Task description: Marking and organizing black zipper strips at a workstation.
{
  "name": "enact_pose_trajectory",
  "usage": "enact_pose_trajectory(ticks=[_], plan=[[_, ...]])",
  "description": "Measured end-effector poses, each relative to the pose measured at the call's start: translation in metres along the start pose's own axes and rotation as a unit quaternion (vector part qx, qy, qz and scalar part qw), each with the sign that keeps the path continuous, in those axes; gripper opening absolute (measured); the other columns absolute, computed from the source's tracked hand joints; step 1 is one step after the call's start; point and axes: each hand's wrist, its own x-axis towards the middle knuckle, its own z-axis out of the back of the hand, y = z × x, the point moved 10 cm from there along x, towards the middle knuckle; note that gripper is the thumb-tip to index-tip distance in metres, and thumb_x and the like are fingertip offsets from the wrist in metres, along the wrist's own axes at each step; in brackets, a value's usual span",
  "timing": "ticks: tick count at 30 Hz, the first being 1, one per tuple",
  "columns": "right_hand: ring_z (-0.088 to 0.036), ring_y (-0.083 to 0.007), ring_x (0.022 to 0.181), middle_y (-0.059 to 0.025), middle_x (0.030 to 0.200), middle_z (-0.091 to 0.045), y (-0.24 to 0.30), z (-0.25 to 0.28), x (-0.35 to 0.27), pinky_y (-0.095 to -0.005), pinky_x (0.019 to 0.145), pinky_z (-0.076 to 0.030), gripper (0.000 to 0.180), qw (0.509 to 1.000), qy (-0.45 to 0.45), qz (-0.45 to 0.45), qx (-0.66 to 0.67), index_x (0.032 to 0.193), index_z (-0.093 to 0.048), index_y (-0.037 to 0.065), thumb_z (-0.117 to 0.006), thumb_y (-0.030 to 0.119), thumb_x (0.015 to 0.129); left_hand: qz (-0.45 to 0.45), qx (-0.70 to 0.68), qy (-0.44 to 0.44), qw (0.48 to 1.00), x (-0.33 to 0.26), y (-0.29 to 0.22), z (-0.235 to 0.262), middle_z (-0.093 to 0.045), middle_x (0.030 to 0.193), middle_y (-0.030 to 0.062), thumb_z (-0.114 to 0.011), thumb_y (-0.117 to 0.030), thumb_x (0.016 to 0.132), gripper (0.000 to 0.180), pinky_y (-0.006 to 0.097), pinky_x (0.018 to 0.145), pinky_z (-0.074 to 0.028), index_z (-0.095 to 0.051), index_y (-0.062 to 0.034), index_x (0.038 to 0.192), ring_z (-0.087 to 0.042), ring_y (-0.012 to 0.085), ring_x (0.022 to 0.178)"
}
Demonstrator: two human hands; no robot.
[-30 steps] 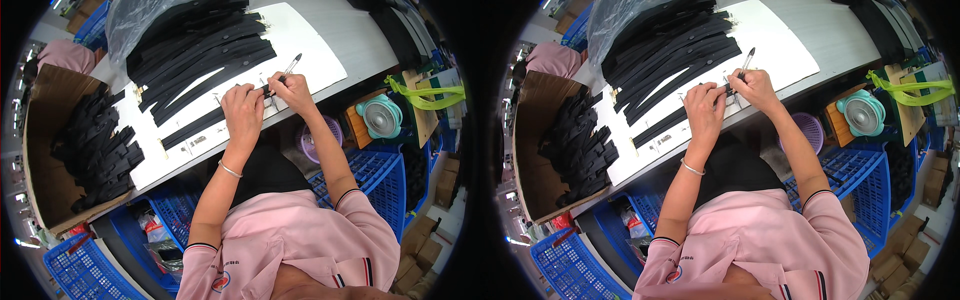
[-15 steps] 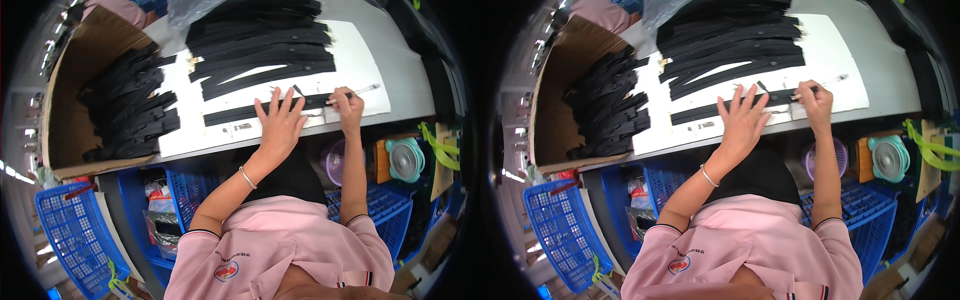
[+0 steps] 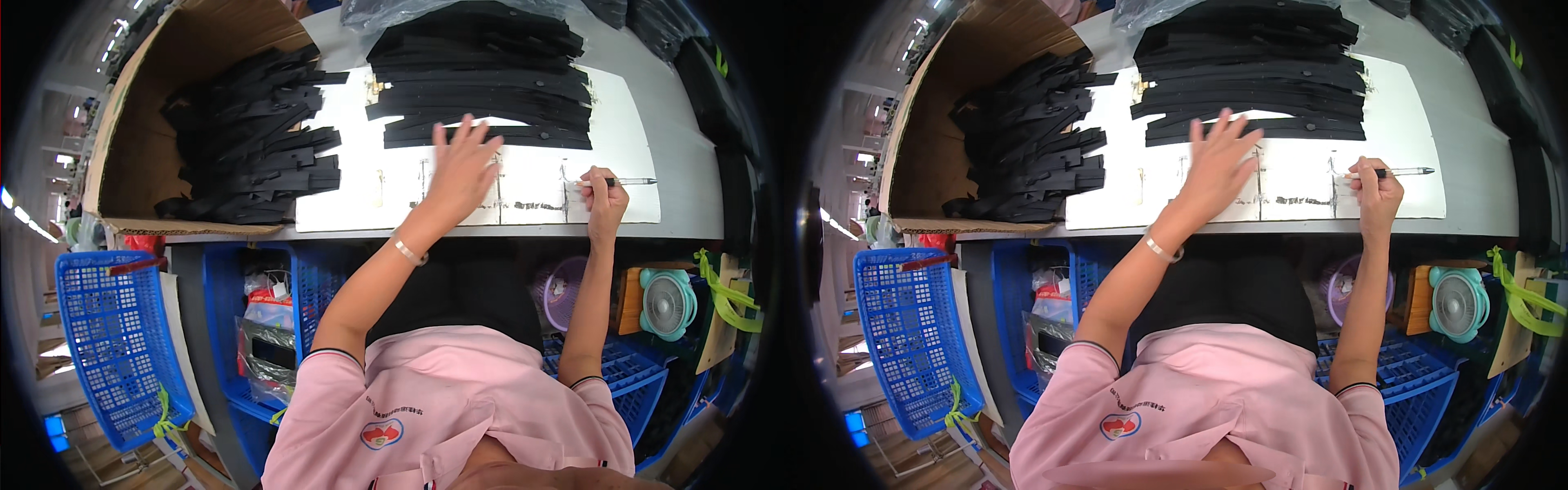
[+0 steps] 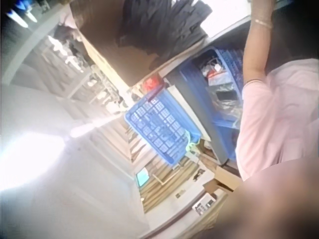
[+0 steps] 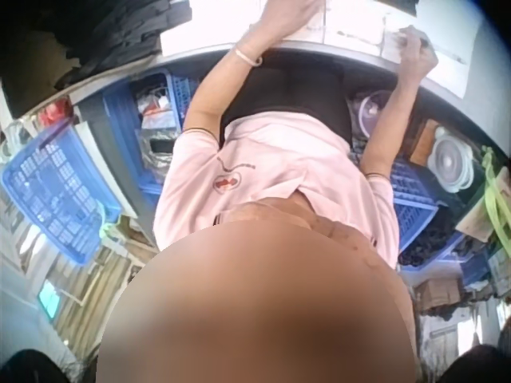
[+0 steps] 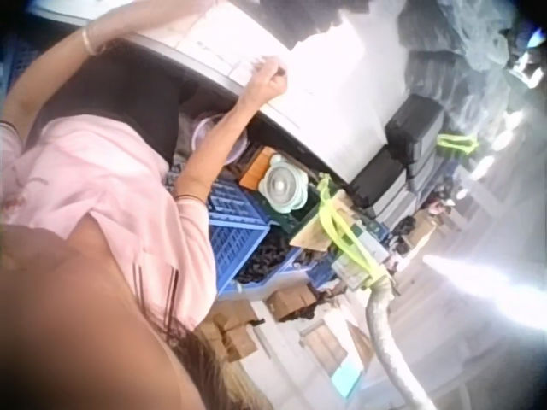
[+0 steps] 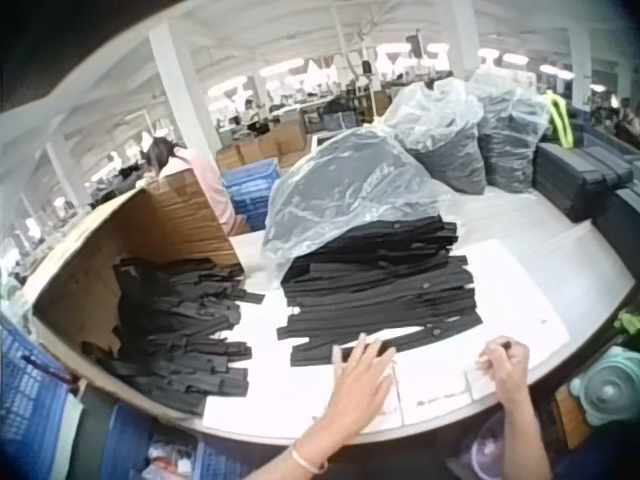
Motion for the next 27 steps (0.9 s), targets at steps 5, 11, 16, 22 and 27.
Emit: enact_pose_trajectory(ticks=[5, 11, 16, 22, 27], plan=[[-0.05, -0.0012, 0.061, -0.0013, 0.078, -0.066, -0.003, -0.001, 0.001, -0.0176, 0.05, -0.033, 0.02, 1.0, 0.006, -0.003, 0.009, 0.09, -0.072, 0.0, -0.065, 0.015, 0.102, 0.093, 0.195, -0.073, 0.974, -0.092, 0.074, 0.089, -0.053, 0.15, 0.0124, -0.051, 0.01, 0.08, 0.063, 0.063, 0.124, -0.01, -0.062, -0.0111, 0.138, -0.038, 0.0367, 0.149], [-0.054, -0.0031, 0.067, -0.0002, 0.081, -0.068, 0.008, -0.001, -0.001, -0.0203, 0.059, -0.041, 0.02, 0.999, 0.009, 0.0, -0.034, 0.089, -0.071, 0.001, -0.066, 0.016, 0.102, 0.192, 0.272, -0.204, 0.921, -0.154, 0.153, 0.193, -0.065, 0.136, 0.011, -0.068, -0.008, 0.092, 0.033, 0.056, 0.122, -0.025, -0.068, -0.0092, 0.125, -0.053, 0.031, 0.137], [-0.055, -0.0039, 0.066, 0.0, 0.078, -0.068, 0.009, -0.007, 0.0, -0.02, 0.06, -0.042, 0.02, 1.0, 0.001, 0.003, -0.031, 0.087, -0.071, 0.001, -0.067, 0.014, 0.101, 0.137, 0.213, -0.181, 0.95, -0.112, 0.107, 0.17, -0.073, 0.12, 0.0105, -0.066, -0.009, 0.095, 0.02, 0.052, 0.118, -0.033, -0.073, -0.0066, 0.114, -0.063, 0.0303, 0.122], [-0.053, -0.0026, 0.063, 0.0018, 0.074, -0.066, 0.015, -0.005, -0.001, -0.0191, 0.058, -0.041, 0.017, 1.0, -0.017, 0.006, -0.024, 0.1, -0.075, 0.001, -0.066, 0.016, 0.102, 0.035, -0.03, -0.075, 0.996, -0.04, 0.012, 0.058, -0.071, 0.104, 0.0119, -0.068, -0.008, 0.096, 0.02, 0.034, 0.085, -0.054, -0.074, -0.0054, 0.115, -0.07, 0.027, 0.097], [-0.058, -0.0056, 0.063, -0.0011, 0.078, -0.068, 0.023, -0.012, -0.007, -0.0206, 0.06, -0.046, 0.021, 0.995, 0.002, 0.041, -0.09, 0.117, -0.073, 0.005, -0.064, 0.018, 0.104, 0.03, -0.139, 0.009, 0.99, 0.009, -0.041, -0.007, -0.071, 0.102, 0.0105, -0.075, -0.009, 0.09, 0.031, 0.035, 0.081, -0.054, -0.071, -0.0061, 0.12, -0.069, 0.0258, 0.093]])
